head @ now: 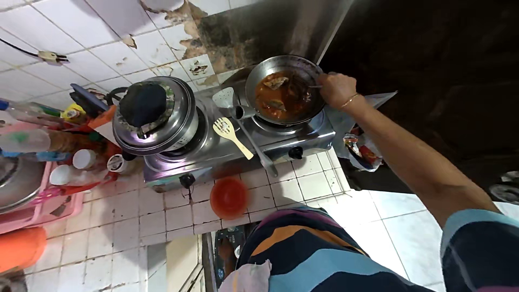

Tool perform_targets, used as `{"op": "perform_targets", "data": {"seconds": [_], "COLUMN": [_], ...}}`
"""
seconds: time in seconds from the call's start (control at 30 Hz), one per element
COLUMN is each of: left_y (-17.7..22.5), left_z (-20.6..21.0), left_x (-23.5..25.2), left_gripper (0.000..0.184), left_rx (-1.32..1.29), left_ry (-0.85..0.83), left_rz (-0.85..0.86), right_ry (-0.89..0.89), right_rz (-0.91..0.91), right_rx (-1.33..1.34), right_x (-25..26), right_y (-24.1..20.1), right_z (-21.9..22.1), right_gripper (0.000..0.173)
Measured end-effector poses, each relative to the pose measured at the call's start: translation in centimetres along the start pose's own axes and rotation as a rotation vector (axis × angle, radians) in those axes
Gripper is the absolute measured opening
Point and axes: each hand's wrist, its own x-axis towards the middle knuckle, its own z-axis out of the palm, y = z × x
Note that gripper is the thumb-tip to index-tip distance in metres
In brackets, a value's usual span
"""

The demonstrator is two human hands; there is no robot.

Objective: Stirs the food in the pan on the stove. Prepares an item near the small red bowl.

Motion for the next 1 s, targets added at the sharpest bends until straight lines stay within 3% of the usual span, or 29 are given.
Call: {"op": "perform_targets", "data": {"seconds": [0.23,0.43,0.63,0.77,0.87,1.0], "left_y": [-0.8,-2.5,-3.0,-4.6,-3.9,-1.6], "left_z": [0.2,0.9,0.7,1.9,1.6,0.1], "left_x": [0.1,-0.1,-0.9,0.8,0.2,-1.3], "left_gripper": [0.045,0.044,0.045,0.044,0.043,0.044], "left_rx": [0.036,-0.015,-0.012,-0.01,-0.091,-0.064], "left_ry": [-0.008,0.009,-0.009,-0.009,0.023,0.012], "left_rz": [-0.006,-0.021,-0.062,-0.055,-0.013,0.002], "right_ry": [0.059,-0.025,-0.032,-0.016,-0.037,0.004], "right_rz": [0.015,0.04,0.011,0.019,-0.084,-0.109], "right_rx": [0.049,0.097,0.105,0.118,0.081,-0.002], "right_x": [1.7,4.8,4.1,5.5,4.9,1.9], "right_y": [-1.3,-1.7,-1.8,-2.8,-3.6,-3.4], "right_z": [-2.4,0.6,-1.2,0.0,1.4,-0.3], "right_gripper": [0.025,0.028,0.026,0.029,0.032,0.024]}}
